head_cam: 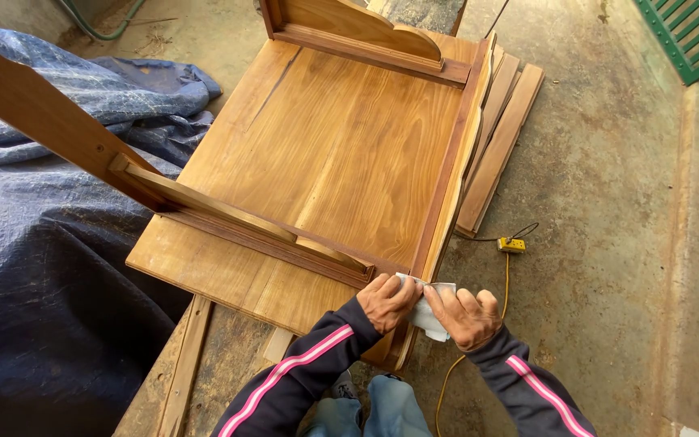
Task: Sanding the surfaces and edges of a wooden table by hand using sandpaper.
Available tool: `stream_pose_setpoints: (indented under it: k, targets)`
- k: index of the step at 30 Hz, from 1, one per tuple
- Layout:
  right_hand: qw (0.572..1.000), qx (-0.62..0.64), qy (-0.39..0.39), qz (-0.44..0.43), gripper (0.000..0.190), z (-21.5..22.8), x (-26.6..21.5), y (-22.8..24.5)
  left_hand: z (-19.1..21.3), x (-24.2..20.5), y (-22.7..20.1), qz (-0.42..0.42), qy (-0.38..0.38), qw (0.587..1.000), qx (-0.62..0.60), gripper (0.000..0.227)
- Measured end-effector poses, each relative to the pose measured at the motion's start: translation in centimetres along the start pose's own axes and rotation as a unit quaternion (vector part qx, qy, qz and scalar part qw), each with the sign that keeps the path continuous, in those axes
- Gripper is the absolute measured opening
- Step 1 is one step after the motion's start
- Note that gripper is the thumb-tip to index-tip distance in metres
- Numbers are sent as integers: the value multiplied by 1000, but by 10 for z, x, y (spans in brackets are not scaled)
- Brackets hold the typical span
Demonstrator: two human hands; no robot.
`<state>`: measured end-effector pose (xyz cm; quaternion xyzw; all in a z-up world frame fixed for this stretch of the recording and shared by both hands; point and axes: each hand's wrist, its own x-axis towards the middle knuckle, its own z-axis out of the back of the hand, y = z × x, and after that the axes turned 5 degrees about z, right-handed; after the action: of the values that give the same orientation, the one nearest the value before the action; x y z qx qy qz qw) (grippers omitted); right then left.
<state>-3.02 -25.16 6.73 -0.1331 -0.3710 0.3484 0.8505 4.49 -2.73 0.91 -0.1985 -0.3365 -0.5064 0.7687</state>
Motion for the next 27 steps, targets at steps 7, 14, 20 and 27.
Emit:
stream_pose_setpoints:
  k: [7, 14, 20, 27]
  targets:
    - [955, 209, 84, -192, 42, 11, -42, 70, -2, -58, -43, 80, 94, 989, -84, 46]
    - [959, 213, 49, -178, 45, 40, -23, 77, 27, -67, -69, 129, 8, 980, -153, 47]
    - [961, 200, 58, -182, 41, 18, -8, 41, -1, -30, -40, 158, 27, 982, -102, 45]
    - [943, 297, 51, -140, 45, 47, -37, 102, 53, -97, -106, 176, 30, 970, -166, 46]
